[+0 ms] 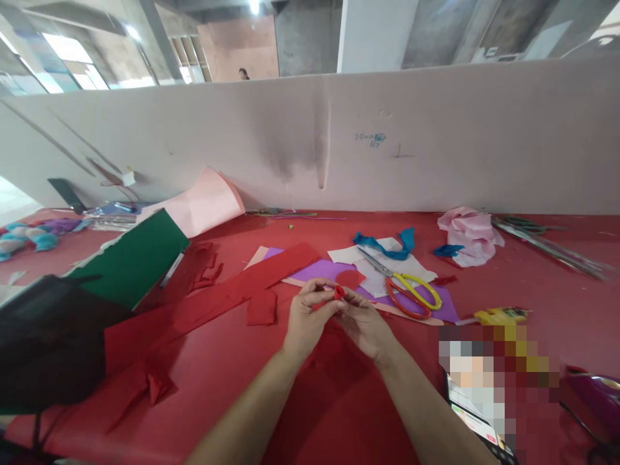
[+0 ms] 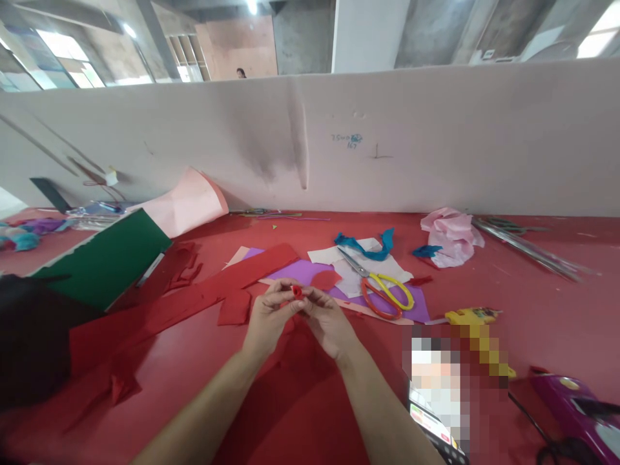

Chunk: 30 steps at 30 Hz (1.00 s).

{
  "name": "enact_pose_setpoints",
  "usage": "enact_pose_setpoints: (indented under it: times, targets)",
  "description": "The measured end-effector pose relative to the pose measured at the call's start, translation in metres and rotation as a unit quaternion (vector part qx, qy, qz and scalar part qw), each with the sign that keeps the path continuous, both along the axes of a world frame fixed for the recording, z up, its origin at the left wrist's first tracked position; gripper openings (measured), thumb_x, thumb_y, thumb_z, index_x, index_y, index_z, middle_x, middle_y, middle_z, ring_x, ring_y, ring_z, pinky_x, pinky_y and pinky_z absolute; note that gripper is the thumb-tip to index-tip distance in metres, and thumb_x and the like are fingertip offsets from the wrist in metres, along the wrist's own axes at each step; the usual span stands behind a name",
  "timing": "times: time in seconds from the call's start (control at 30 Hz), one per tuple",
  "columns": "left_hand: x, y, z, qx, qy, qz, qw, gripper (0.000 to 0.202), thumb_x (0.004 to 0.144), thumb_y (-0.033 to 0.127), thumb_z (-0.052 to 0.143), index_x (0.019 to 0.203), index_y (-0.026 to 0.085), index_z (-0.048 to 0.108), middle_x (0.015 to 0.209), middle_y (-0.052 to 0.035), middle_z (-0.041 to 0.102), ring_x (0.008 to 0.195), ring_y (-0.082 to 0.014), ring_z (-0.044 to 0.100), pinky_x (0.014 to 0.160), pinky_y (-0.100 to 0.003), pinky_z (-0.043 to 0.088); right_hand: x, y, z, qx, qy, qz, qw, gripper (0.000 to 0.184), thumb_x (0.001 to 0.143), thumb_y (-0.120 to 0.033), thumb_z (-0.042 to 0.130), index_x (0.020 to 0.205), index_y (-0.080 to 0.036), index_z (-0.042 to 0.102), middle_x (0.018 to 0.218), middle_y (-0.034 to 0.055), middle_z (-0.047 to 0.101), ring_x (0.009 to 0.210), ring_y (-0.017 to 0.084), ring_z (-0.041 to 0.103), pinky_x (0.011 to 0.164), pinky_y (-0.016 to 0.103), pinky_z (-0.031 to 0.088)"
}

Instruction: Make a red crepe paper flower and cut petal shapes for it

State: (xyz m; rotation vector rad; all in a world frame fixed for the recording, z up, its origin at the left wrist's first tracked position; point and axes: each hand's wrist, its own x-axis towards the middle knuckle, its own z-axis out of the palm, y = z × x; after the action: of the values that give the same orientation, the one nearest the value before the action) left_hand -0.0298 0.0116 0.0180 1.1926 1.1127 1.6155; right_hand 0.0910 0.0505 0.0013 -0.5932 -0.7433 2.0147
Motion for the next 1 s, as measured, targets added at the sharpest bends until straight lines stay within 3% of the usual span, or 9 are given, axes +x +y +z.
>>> enact_pose_setpoints:
  times: [0.17,0.3,0.4,0.53,0.7,1.0]
  targets:
    - [0.0,0.003,-0.001,-0.028,-0.003,-0.015,0.999,0.013,0.071,0.024,0.076,0.083,0.022,0.078,0.107,-0.0065,0.064,0.1,-0.0194,0.058,0.087,-0.031,0.048,0.002,0.003,-0.005,-0.005,-0.002,0.009,1.0,0.022,0.059,-0.023,0.089,0.074,-0.022,0.073,0.077,-0.0023,0.072,0.074,0.011,0.064,0.072,0.022,0.05]
    - [0.004,0.008,-0.008,-0.096,-0.102,0.015,0.99,0.032,0.06,0.022,0.083,0.091,0.02,0.076,0.089,-0.0037,0.068,0.081,-0.0152,0.06,0.081,-0.03,0.049,-0.002,0.005,-0.012,-0.015,0.001,-0.035,0.999,0.023,0.056,-0.022,0.089,0.066,-0.022,0.069,0.069,-0.0042,0.07,0.068,0.011,0.063,0.07,0.024,0.051]
    - [0.004,0.011,-0.012,-0.096,-0.154,0.028,0.983,0.024,0.058,0.022,0.083,0.081,0.018,0.077,0.091,-0.0055,0.069,0.084,-0.0162,0.062,0.084,-0.031,0.049,-0.006,0.004,-0.017,-0.005,0.008,-0.039,0.999,0.021,0.061,-0.024,0.087,0.071,-0.022,0.069,0.076,-0.0032,0.072,0.072,0.012,0.065,0.074,0.026,0.051]
    - [-0.002,0.011,-0.011,-0.074,-0.129,0.019,0.989,0.017,0.059,0.021,0.082,0.075,0.02,0.078,0.105,-0.0074,0.069,0.097,-0.0198,0.062,0.087,-0.032,0.05,-0.006,0.004,-0.016,-0.013,0.013,-0.028,0.999,0.023,0.059,-0.026,0.089,0.071,-0.023,0.069,0.075,-0.0042,0.072,0.071,0.011,0.064,0.074,0.025,0.05]
    - [-0.008,0.009,-0.004,-0.043,-0.062,-0.035,0.997,0.008,0.066,0.024,0.08,0.074,0.021,0.078,0.109,-0.0087,0.068,0.107,-0.0233,0.06,0.094,-0.037,0.047,0.0,0.006,-0.006,-0.009,-0.008,-0.019,1.0,0.027,0.05,-0.023,0.093,0.068,-0.021,0.072,0.072,-0.0056,0.072,0.071,0.008,0.063,0.074,0.02,0.049]
    - [-0.004,0.013,-0.016,-0.072,-0.129,-0.058,0.987,0.02,0.07,0.028,0.078,0.087,0.02,0.079,0.11,-0.0095,0.072,0.107,-0.0237,0.063,0.102,-0.039,0.043,-0.002,0.005,0.0,0.007,-0.053,-0.072,0.996,0.024,0.051,-0.024,0.09,0.068,-0.021,0.074,0.075,-0.0027,0.074,0.074,0.012,0.065,0.079,0.026,0.047]
